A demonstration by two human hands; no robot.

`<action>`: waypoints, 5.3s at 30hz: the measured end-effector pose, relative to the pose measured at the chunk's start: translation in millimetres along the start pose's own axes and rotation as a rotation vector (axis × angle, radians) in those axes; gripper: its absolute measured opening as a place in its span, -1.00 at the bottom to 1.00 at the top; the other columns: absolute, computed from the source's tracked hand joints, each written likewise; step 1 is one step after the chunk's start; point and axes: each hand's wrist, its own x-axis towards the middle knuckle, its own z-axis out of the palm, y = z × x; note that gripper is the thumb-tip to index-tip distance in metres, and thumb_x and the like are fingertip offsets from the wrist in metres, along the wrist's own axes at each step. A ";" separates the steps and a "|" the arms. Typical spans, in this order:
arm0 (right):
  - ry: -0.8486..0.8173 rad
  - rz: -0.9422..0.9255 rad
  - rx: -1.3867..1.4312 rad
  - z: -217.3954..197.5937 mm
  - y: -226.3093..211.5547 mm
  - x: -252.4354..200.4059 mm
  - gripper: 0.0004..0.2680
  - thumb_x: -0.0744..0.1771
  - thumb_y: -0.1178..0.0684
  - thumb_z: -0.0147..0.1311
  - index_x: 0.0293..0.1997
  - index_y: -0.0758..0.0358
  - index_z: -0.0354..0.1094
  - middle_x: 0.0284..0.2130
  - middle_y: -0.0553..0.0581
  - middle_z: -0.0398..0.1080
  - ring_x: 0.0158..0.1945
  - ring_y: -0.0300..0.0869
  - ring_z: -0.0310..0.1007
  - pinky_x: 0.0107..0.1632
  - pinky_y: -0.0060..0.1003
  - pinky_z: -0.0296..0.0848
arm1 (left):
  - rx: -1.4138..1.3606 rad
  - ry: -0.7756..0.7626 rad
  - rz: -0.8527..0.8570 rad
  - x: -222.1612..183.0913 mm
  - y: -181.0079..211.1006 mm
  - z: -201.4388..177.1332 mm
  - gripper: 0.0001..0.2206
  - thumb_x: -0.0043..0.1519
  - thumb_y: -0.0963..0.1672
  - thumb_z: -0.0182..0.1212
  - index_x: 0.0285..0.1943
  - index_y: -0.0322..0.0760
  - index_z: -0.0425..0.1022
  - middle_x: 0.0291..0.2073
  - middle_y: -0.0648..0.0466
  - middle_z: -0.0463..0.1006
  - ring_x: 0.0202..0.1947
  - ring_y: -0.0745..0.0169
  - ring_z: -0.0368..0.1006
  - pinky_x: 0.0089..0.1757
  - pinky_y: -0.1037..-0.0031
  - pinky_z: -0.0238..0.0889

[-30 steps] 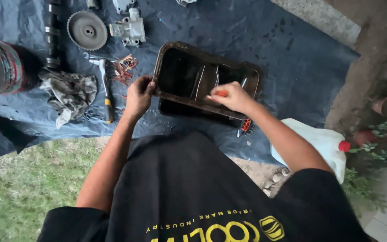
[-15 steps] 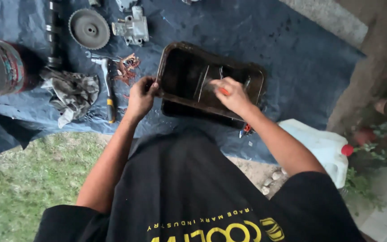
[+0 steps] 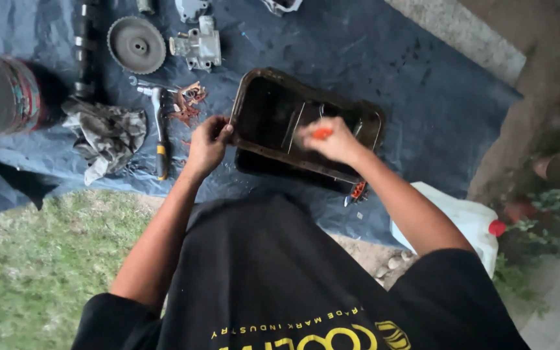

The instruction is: Cleaning the interior of an engine oil pan using a brush and cleaning solution.

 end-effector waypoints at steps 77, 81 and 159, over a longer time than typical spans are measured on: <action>0.230 0.216 -0.053 21.6 4.0 -69.9 -0.80 0.18 0.18 0.42 -0.18 0.04 0.65 -0.30 0.13 0.59 -0.18 0.06 0.61 -0.06 -0.23 0.50 | 0.020 -0.040 0.017 0.5 -2.0 -5.5 -0.82 0.38 -0.15 0.14 0.06 -0.36 0.55 -0.39 -0.18 0.63 -0.34 -0.06 0.62 -0.15 0.17 0.43; 0.341 0.256 -0.063 53.9 17.0 -35.6 -0.78 0.14 0.12 0.46 -0.22 -0.04 0.65 -0.30 0.03 0.60 -0.15 -0.01 0.62 -0.04 -0.25 0.51 | -0.044 -0.039 0.055 -3.0 16.2 -3.0 -0.81 0.39 -0.21 0.12 0.07 -0.54 0.52 -0.37 -0.26 0.60 -0.38 -0.07 0.58 -0.19 0.16 0.43; 0.756 0.643 -0.324 12.9 115.4 -105.1 -0.88 0.22 -0.17 0.35 -0.25 -0.26 0.58 -0.34 -0.10 0.56 -0.13 -0.05 0.61 0.01 -0.19 0.56 | 0.145 0.121 0.111 15.6 -22.4 -0.1 -0.83 0.37 -0.17 0.21 0.02 -0.42 0.60 -0.32 -0.18 0.60 -0.33 0.04 0.56 -0.18 0.23 0.43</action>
